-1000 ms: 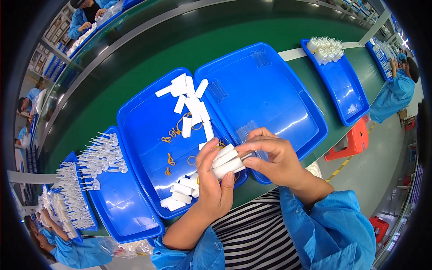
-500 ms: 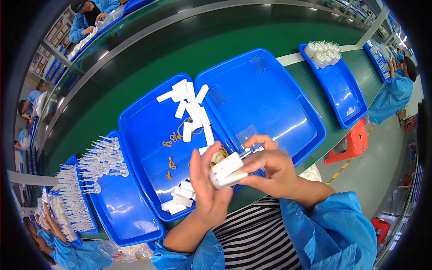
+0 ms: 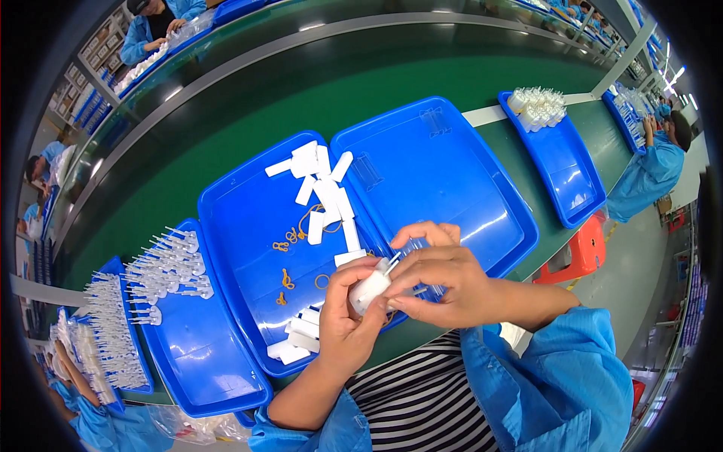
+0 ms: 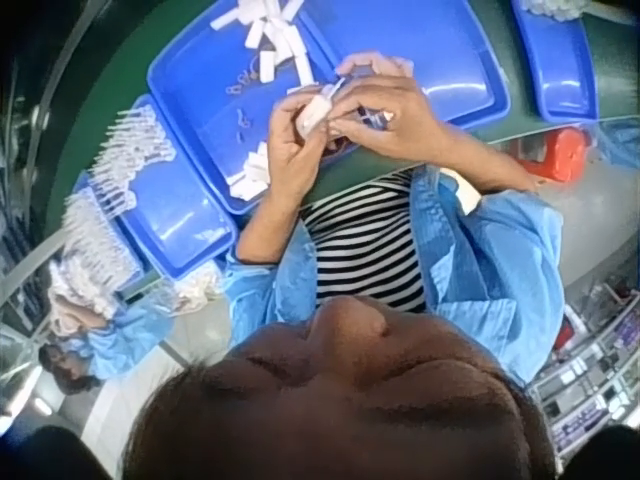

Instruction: The person assembles components by mounting white tubes onto plastic bases, sliding clear plastic sleeves over them, and securing the finished bundles with rubber bands.

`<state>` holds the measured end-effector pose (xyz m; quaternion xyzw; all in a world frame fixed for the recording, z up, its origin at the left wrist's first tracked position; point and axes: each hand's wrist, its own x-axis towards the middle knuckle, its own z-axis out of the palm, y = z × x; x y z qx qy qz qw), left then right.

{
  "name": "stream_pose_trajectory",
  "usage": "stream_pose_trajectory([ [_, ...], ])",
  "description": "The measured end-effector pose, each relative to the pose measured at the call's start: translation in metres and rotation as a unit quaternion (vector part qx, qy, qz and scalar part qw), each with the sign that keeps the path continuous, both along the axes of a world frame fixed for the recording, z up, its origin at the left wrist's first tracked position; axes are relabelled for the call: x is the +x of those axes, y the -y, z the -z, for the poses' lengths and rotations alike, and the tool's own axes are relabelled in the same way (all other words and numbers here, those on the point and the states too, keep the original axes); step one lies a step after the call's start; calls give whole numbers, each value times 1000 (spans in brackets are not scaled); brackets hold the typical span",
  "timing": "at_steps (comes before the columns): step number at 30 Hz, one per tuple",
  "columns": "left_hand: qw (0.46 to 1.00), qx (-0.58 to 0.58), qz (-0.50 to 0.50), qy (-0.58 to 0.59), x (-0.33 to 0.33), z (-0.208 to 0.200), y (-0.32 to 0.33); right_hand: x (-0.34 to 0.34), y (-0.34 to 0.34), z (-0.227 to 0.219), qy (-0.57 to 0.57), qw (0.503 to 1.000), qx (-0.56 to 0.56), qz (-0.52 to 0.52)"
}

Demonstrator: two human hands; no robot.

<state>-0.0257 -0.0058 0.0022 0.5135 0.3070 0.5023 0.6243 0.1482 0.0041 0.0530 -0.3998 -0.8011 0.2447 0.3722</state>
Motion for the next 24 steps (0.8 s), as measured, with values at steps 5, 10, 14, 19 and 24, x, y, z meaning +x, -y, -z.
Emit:
stream_pose_trajectory([
  [5,990,-136,-24,43,-3,-8,0,18,-59,-6,-105,982,-149,48],
  [10,993,-56,-33,103,-5,0,0,21,-135,30,159,965,-64,197],
  [14,994,-49,-36,86,-3,-1,-4,13,-140,40,324,927,-2,187],
  [19,997,-22,-65,25,-2,1,-3,13,-131,49,434,884,59,165],
  [24,997,13,-62,-38,-1,5,-5,40,-107,57,262,948,58,169],
])
